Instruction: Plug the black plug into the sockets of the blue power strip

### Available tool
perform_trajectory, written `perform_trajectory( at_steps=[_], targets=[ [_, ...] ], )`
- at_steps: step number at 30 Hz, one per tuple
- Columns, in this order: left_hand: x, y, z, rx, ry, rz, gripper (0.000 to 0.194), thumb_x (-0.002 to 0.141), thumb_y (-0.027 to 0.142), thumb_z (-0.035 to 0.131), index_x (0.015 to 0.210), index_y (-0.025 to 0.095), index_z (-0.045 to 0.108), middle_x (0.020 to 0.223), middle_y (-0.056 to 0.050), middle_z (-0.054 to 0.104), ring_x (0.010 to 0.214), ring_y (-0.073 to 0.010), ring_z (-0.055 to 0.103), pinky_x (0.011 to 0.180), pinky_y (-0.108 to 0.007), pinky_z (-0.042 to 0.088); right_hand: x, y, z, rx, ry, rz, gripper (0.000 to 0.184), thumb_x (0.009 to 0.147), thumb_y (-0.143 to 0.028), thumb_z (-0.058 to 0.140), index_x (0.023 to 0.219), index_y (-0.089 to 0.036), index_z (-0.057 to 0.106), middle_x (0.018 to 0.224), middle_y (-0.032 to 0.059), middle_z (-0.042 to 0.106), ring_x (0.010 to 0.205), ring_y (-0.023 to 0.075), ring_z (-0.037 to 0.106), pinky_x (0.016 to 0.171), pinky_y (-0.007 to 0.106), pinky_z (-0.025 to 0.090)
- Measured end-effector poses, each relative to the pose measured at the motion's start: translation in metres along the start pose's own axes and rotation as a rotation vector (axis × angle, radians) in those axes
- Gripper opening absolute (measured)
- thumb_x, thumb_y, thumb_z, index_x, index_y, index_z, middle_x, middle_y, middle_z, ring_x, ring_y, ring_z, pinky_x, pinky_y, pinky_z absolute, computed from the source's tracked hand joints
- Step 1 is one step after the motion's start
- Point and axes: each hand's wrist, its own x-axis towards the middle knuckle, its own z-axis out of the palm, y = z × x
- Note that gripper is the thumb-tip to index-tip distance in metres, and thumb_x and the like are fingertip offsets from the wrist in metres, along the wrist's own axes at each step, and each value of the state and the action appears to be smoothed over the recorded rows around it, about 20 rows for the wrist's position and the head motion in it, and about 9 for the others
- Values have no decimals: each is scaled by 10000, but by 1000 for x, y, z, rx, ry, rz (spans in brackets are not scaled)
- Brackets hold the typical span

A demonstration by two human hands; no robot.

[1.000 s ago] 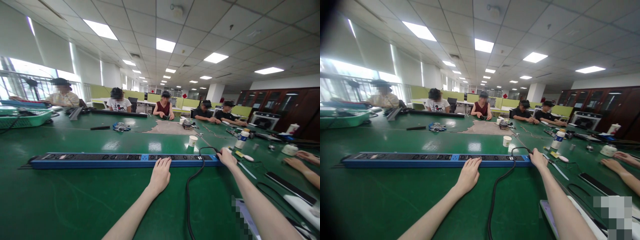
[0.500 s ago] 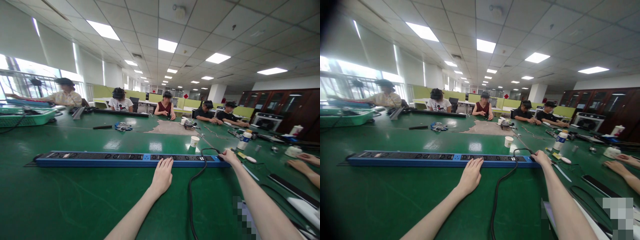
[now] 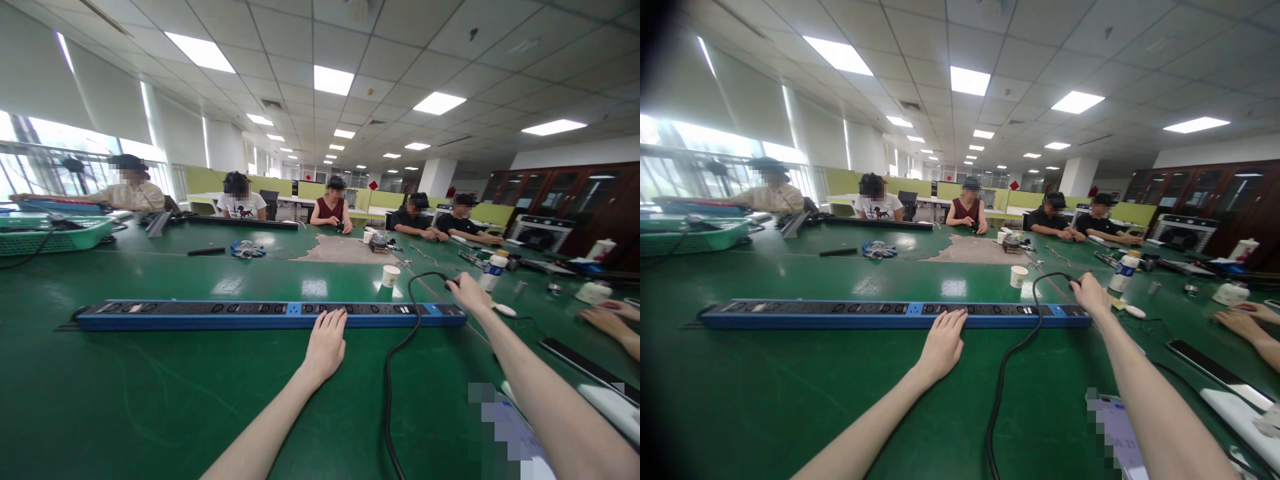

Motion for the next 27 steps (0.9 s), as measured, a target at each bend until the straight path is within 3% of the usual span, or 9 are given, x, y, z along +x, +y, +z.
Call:
perform_trajectory(
  at_steps=[5,12,21,27],
  targets=[
    [-1,0,2,4,6,-6,665,860,102,498,1520,190,478,1560,-113,530,1450,-258,468,1274,-504,279,4,28,17,-117,31,-67,326,966,-455,533,1086,-185,671,1198,165,684,1110,308,623,896,392,458],
    [-1,0,0,-2,8,-3,656,860,103,499,1510,192,489,1559,-107,532,1444,-262,473,1276,-504,281,-4,60,65,60,7,111,374,934,-490,538,1079,-187,702,1083,161,711,981,311,663,826,394,496],
    [-1,-1,0,-5,0,-10,650,864,107,500,1508,188,490,1557,-109,531,1445,-261,470,1276,-501,283,-2,52,79,137,99,194,422,926,-514,524,1089,-165,696,1178,225,661,1073,369,645,879,460,511],
    [0,-1,-2,-7,-4,-12,649,863,112,504,1506,196,493,1547,-107,541,1437,-264,476,1272,-501,289,3,63,78,206,36,195,382,920,-518,560,1055,-183,686,1065,167,706,966,323,675,798,397,513]
  ],
)
